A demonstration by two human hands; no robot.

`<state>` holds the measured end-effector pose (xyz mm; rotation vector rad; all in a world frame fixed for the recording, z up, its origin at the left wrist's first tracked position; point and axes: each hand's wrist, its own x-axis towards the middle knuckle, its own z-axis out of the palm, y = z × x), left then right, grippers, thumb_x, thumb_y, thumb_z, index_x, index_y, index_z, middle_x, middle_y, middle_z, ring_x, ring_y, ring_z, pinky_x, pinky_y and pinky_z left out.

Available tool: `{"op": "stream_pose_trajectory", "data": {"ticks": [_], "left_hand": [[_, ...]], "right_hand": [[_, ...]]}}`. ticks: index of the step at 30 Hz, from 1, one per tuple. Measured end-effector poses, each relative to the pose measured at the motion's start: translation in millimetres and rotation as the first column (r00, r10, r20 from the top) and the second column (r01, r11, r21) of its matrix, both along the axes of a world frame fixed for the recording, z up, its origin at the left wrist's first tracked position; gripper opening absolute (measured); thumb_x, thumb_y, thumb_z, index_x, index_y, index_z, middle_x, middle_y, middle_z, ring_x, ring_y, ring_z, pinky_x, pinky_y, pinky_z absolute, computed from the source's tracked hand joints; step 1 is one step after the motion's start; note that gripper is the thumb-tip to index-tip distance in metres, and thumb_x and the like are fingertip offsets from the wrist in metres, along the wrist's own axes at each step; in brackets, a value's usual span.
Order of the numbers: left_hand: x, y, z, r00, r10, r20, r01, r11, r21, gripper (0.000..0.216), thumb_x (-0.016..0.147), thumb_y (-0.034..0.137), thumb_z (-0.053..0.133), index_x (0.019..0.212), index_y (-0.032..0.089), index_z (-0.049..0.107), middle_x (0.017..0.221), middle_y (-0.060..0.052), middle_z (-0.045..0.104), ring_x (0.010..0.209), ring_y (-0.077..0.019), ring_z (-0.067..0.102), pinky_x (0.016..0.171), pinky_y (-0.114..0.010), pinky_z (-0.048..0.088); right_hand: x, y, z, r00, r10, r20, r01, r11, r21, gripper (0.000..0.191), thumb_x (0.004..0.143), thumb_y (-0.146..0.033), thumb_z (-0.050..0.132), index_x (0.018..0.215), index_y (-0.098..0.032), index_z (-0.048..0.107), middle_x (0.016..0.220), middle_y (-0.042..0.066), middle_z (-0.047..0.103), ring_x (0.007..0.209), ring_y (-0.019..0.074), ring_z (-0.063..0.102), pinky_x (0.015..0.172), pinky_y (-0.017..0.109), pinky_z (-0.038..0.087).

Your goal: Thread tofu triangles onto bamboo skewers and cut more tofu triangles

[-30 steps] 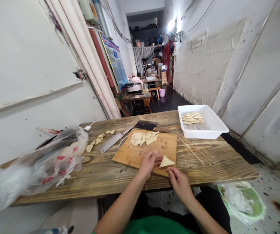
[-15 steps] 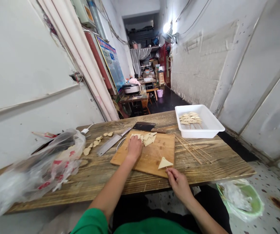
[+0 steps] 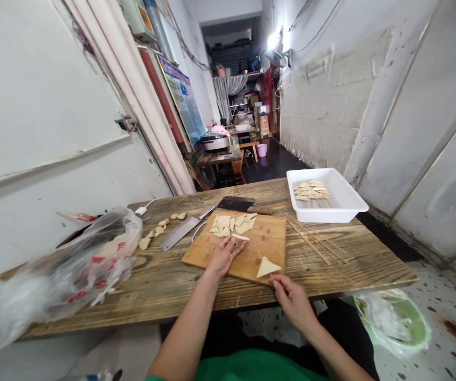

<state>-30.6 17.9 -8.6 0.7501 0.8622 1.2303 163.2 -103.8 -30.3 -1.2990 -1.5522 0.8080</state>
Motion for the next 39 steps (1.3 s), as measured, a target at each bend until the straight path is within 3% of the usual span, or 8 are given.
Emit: {"op": "stream_pose_trajectory", "data": {"ticks": [6,10,14,19,24,29,34,39], "left_hand": [[6,4,-8.9,0.968,0.041,-0.246,-0.009,0.991,0.130,0.031,0.074,0.037,0.062,0.091,0.011,0.061,0.086,-0.008,0.066,0.079,-0.0159,0.062,0.074,-0.028,0.049],[2,7,-14.6,0.723,0.266,-0.637,-0.031,0.934,0.355,0.032,0.067,0.027,0.066,0.097,0.014,0.063,0.095,-0.007,0.066,0.092,-0.0201,0.059,0.082,-0.030,0.045],[-3,8,-10.1,0.570,0.337,-0.749,-0.014,0.916,0.401,0.049,0.059,0.016,0.069,0.107,0.017,0.061,0.108,-0.009,0.063,0.095,-0.0210,0.059,0.084,-0.031,0.044],[-1,5,-5.5,0.610,0.210,-0.764,0.055,0.951,0.305,0.021,0.065,0.024,0.064,0.083,0.015,0.067,0.082,-0.006,0.069,0.074,-0.0174,0.062,0.070,-0.026,0.046],[7,10,-7.4,0.590,0.222,-0.776,0.022,0.957,0.290,0.019,0.068,0.028,0.063,0.079,0.014,0.068,0.078,-0.006,0.068,0.070,-0.0171,0.061,0.068,-0.027,0.045],[13,14,-3.5,0.703,0.211,-0.679,-0.083,0.973,0.217,0.031,0.055,0.015,0.073,0.086,0.014,0.067,0.087,-0.007,0.069,0.075,-0.0179,0.063,0.072,-0.028,0.047],[11,8,6.4,0.977,0.045,-0.209,-0.055,0.998,-0.040,0.011,0.065,0.013,0.069,0.072,0.011,0.061,0.076,-0.005,0.068,0.074,-0.0156,0.064,0.077,-0.029,0.050],[6,6,13.8,0.996,0.020,0.087,0.008,0.952,-0.306,0.007,0.077,0.010,0.059,0.080,0.012,0.053,0.088,-0.011,0.066,0.086,-0.0187,0.065,0.081,-0.036,0.052]], "right_hand": [[-6,-6,6.8,1.000,0.024,-0.001,-0.024,0.999,-0.023,0.028,0.086,-0.031,0.041,0.090,-0.015,0.064,0.054,0.001,0.058,0.057,0.0166,0.059,0.053,0.022,0.043],[-5,-8,8.8,1.000,0.011,-0.002,-0.011,1.000,-0.016,0.028,0.086,-0.031,0.040,0.089,-0.016,0.064,0.052,0.000,0.057,0.057,0.0169,0.059,0.053,0.023,0.044],[-4,-9,8.3,1.000,0.000,0.007,0.000,1.000,-0.017,0.028,0.086,-0.031,0.040,0.089,-0.017,0.064,0.053,0.001,0.059,0.060,0.0181,0.061,0.055,0.024,0.045],[-5,-11,6.6,1.000,0.024,0.004,-0.023,0.999,-0.025,0.027,0.086,-0.031,0.041,0.088,-0.017,0.064,0.062,0.004,0.064,0.068,0.0192,0.063,0.062,0.025,0.048],[-5,-13,3.8,0.999,-0.023,-0.040,0.023,1.000,-0.003,0.027,0.085,-0.034,0.044,0.090,-0.018,0.066,0.058,0.003,0.064,0.062,0.0184,0.063,0.056,0.024,0.047],[-3,-15,3.5,0.999,-0.028,-0.036,0.028,1.000,-0.001,0.029,0.085,-0.037,0.044,0.089,-0.018,0.066,0.054,0.002,0.063,0.059,0.0180,0.062,0.054,0.024,0.047],[-4,-21,5.8,1.000,-0.014,-0.023,0.014,1.000,0.005,0.029,0.086,-0.035,0.043,0.090,-0.018,0.066,0.060,0.003,0.065,0.062,0.0178,0.063,0.056,0.024,0.049],[-7,-21,11.4,0.999,0.019,0.031,-0.020,1.000,0.024,0.028,0.087,-0.033,0.042,0.092,-0.018,0.065,0.071,0.006,0.069,0.069,0.0189,0.065,0.065,0.026,0.051]]}}
